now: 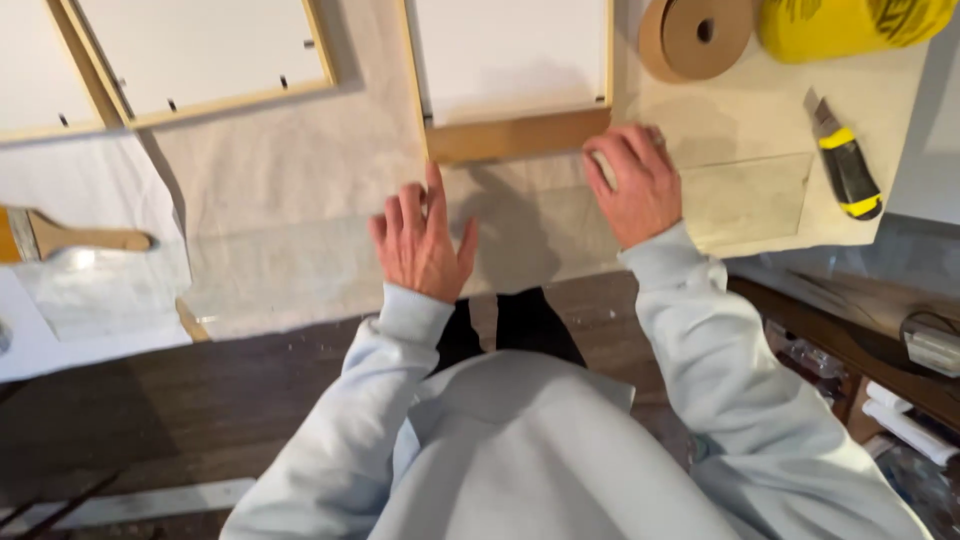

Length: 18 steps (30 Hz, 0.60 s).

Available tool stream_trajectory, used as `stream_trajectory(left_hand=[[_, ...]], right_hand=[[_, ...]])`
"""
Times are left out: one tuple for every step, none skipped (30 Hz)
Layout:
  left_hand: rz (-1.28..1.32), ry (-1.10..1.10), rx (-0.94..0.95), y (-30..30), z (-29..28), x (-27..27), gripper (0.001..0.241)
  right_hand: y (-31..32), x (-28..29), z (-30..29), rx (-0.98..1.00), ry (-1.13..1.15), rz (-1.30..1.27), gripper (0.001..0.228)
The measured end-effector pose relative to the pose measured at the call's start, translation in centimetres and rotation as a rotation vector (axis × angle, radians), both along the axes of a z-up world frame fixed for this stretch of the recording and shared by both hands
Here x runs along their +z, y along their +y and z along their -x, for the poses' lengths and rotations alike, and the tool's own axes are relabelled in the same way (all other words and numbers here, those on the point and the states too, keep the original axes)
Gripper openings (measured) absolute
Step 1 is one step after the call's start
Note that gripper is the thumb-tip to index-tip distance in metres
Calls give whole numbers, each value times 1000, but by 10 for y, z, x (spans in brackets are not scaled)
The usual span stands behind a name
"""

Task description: Applying brown adhesive tape to the back of a wooden picture frame and sealing it.

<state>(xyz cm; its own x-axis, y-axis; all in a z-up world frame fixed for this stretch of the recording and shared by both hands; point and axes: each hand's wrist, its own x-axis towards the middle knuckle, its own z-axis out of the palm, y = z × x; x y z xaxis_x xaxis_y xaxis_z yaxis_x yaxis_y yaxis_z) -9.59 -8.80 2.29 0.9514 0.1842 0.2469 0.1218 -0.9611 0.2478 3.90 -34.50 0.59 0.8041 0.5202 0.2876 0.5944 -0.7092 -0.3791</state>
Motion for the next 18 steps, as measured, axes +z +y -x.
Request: stream_trajectory(left_hand=[[2,15,5,-3,7,1,87],[7,11,4,-2,4,-1,85],[12,7,2,-1,1,-2,83],[11,9,10,-1,-1,-5,83],[17,4,8,-1,-2,-7,82],[24,5,4,-1,1,-9,81],[23,13,10,0,5,-8,81],[25,2,14,1,5,-9,80],[27,-9,17,1,4,-10,78],[31,-11,16,2,4,-11,78],[37,-13,12,2,4,-11,77],[41,-11,11,4,6,-11,76],[41,-10,13,4,6,-11,76],[48,-11,13,4,5,-12,76],[54,-11,14,4,5,-13,75],[53,-8,17,3,5,-13,75],[57,-8,18,3,5,-13,76],[62,-11,18,3,4,-14,76]], right_hand=[[-3,2,5,5,15,2,10],[-2,3,0,20,-11,21,10],[0,4,-6,34,-37,40,11],[-1,5,-8,42,-35,39,11],[-2,5,-11,54,-23,38,10],[-3,6,-9,66,-4,37,10],[-1,8,-5,72,5,36,10],[1,9,-6,72,-11,38,9],[2,12,-6,72,-26,40,8],[2,12,-7,72,-28,43,8],[3,13,-7,75,-31,39,7],[5,14,-6,80,-30,33,6],[9,15,-5,82,-29,33,6],[13,16,-4,90,-33,33,4],[17,17,-3,97,-36,32,3],[22,17,-1,101,-33,30,3],[28,18,0,108,-36,23,2],[34,18,0,115,-41,16,2]])
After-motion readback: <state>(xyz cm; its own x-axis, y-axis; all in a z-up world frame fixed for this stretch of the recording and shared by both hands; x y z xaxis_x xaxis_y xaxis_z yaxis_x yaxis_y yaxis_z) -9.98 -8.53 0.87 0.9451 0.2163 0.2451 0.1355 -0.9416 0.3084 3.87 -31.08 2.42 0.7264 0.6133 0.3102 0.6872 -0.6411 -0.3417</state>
